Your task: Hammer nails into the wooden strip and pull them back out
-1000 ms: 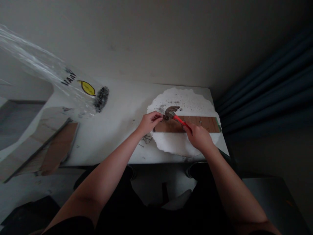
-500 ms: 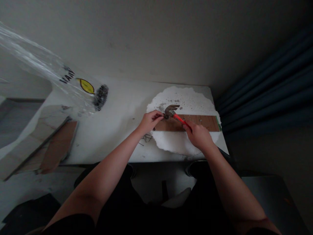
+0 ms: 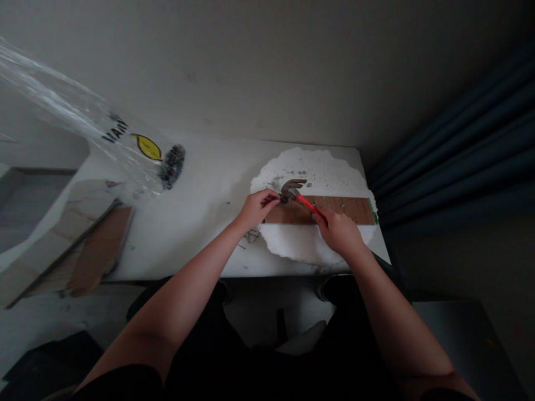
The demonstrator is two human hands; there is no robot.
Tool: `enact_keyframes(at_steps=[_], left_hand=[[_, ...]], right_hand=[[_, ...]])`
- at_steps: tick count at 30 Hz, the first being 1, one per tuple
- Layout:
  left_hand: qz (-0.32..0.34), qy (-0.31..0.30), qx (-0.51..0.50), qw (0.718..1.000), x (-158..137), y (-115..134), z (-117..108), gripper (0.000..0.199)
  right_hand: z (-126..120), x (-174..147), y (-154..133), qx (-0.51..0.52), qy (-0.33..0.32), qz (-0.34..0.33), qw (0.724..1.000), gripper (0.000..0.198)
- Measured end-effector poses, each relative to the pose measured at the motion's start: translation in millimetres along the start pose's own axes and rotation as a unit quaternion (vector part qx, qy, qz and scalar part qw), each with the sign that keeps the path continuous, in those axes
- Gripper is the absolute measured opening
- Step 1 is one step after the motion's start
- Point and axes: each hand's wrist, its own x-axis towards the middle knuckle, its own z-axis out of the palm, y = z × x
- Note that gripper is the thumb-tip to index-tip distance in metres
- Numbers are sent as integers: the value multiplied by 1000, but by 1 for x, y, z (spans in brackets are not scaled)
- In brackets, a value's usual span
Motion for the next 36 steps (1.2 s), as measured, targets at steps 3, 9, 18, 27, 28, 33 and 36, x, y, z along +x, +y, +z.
enact_keyframes(at_steps=[3,9,18,27,28,33,36], left_hand=[[0,0,11,1000,0,1,0,17],[18,-3,40,999,0,1,2,13],[21,15,73,997,-1,-1,6,11],[50,31,126,990,1,-1,3,7],[56,33,125,990,1,-2,3,6],[67,31,124,990,1,-7,4,4],[61,27,126,990,1,-8,6,4]], right_hand=[[0,0,0,0,-3,3,1000,44],[0,1,0,7,-1,0,1000,45],[-9,-6,1,27,42,10,999,47],[-25,-18,-8,28,57,1,998,50],[-26,-18,-9,25,50,4,998,50],[-27,-17,-14,14,41,3,999,49],[-27,-18,-16,8,48,8,999,50]])
